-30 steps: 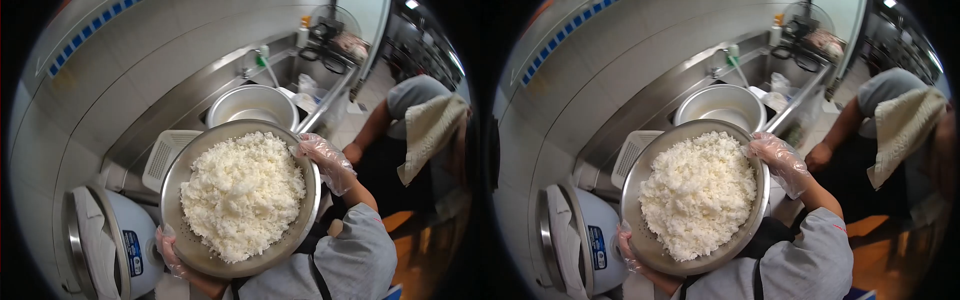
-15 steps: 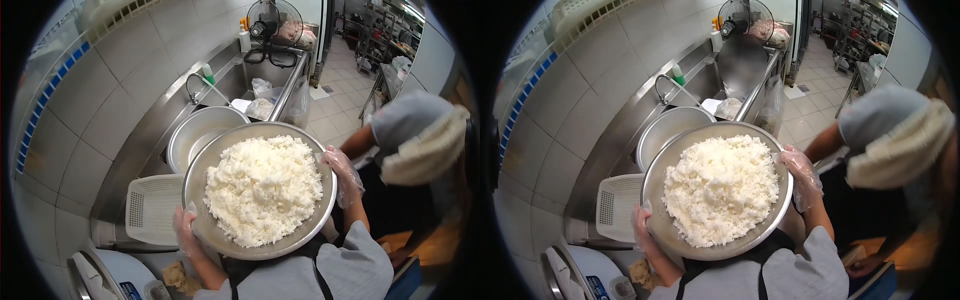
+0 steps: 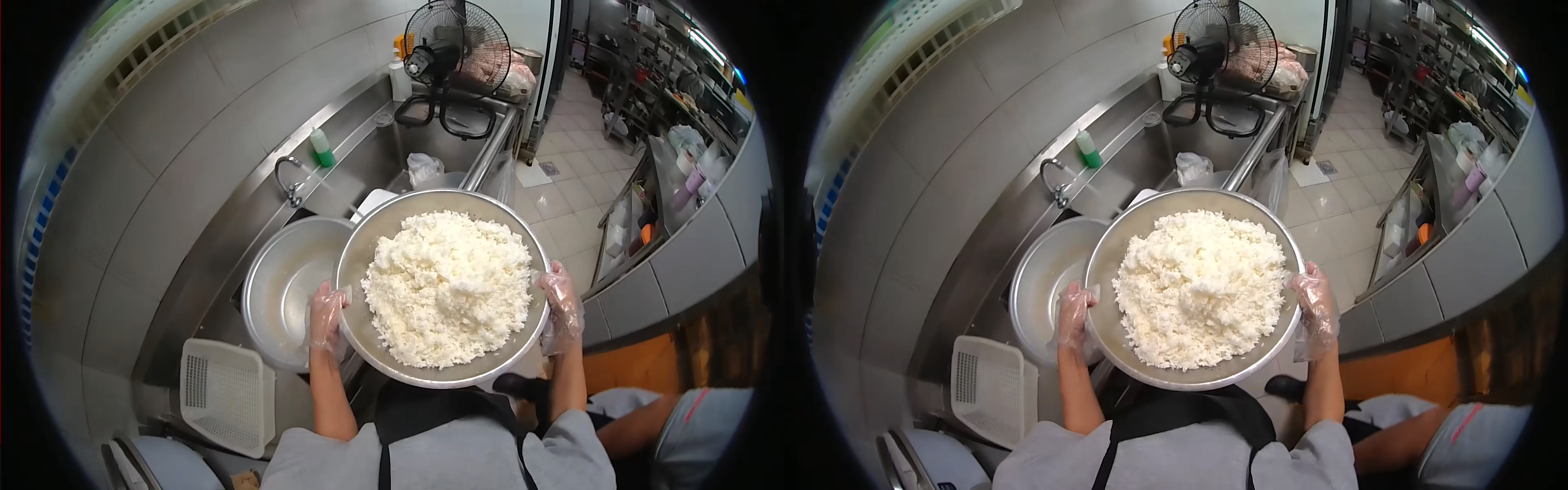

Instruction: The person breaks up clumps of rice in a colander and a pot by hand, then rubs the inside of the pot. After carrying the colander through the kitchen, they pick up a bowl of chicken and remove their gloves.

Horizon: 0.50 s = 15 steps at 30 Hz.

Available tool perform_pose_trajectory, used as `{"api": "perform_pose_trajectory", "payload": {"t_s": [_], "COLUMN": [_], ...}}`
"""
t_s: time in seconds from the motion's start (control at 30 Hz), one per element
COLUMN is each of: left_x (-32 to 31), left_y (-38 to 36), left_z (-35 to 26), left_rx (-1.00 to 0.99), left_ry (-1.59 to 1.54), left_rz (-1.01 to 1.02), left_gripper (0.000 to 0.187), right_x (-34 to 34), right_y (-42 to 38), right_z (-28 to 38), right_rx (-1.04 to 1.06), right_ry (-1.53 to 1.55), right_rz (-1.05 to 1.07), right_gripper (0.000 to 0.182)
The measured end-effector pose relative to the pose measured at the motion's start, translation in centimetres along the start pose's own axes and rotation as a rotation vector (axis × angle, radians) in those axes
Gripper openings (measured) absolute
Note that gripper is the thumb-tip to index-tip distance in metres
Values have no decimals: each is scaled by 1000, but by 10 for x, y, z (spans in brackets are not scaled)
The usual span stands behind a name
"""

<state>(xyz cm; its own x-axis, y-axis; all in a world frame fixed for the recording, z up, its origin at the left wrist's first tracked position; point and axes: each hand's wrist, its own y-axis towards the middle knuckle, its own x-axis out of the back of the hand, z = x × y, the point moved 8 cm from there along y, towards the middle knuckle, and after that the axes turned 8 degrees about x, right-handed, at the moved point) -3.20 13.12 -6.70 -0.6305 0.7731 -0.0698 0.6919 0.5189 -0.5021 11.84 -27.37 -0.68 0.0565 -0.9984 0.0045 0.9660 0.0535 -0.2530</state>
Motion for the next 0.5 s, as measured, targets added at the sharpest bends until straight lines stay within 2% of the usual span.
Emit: {"api": "perform_pose_trajectory", "payload": {"t_s": [0.07,0.13,0.17,0.27,0.3,0.33,0.37,0.4,0.43,0.47,0.5], "left_x": [-6,-5,-9,-7,-2,-3,-4,3,12,26,51], "left_y": [-5,-4,2,15,15,7,4,7,8,2,5], "left_z": [-7,-10,-14,-7,-17,-27,-38,-49,-58,-94,-131], "left_rx": [25,57,20,-108,-125,-188,-260,-283,-293,-424,-427], "left_ry": [10,2,67,231,216,394,565,544,523,577,851], "left_rz": [-27,-80,-30,40,1,48,101,204,310,220,-36], "left_gripper": [17,19,16,12,12,14,16,20,24,32,34], "right_x": [6,19,29,9,9,14,24,24,16,16,16], "right_y": [-1,11,13,-4,-3,-7,-7,1,3,-6,-14], "right_z": [2,-11,-22,3,-6,-14,-11,-1,4,7,4], "right_rx": [8,15,58,7,7,-3,88,196,206,198,179], "right_ry": [-1,-296,-227,-250,-186,-202,-311,-412,-425,-296,-158], "right_rz": [-35,-32,-137,-97,-87,-46,-62,-79,-40,-56,-87], "right_gripper": [32,32,32,34,32,32,27,24,24,22,21]}}
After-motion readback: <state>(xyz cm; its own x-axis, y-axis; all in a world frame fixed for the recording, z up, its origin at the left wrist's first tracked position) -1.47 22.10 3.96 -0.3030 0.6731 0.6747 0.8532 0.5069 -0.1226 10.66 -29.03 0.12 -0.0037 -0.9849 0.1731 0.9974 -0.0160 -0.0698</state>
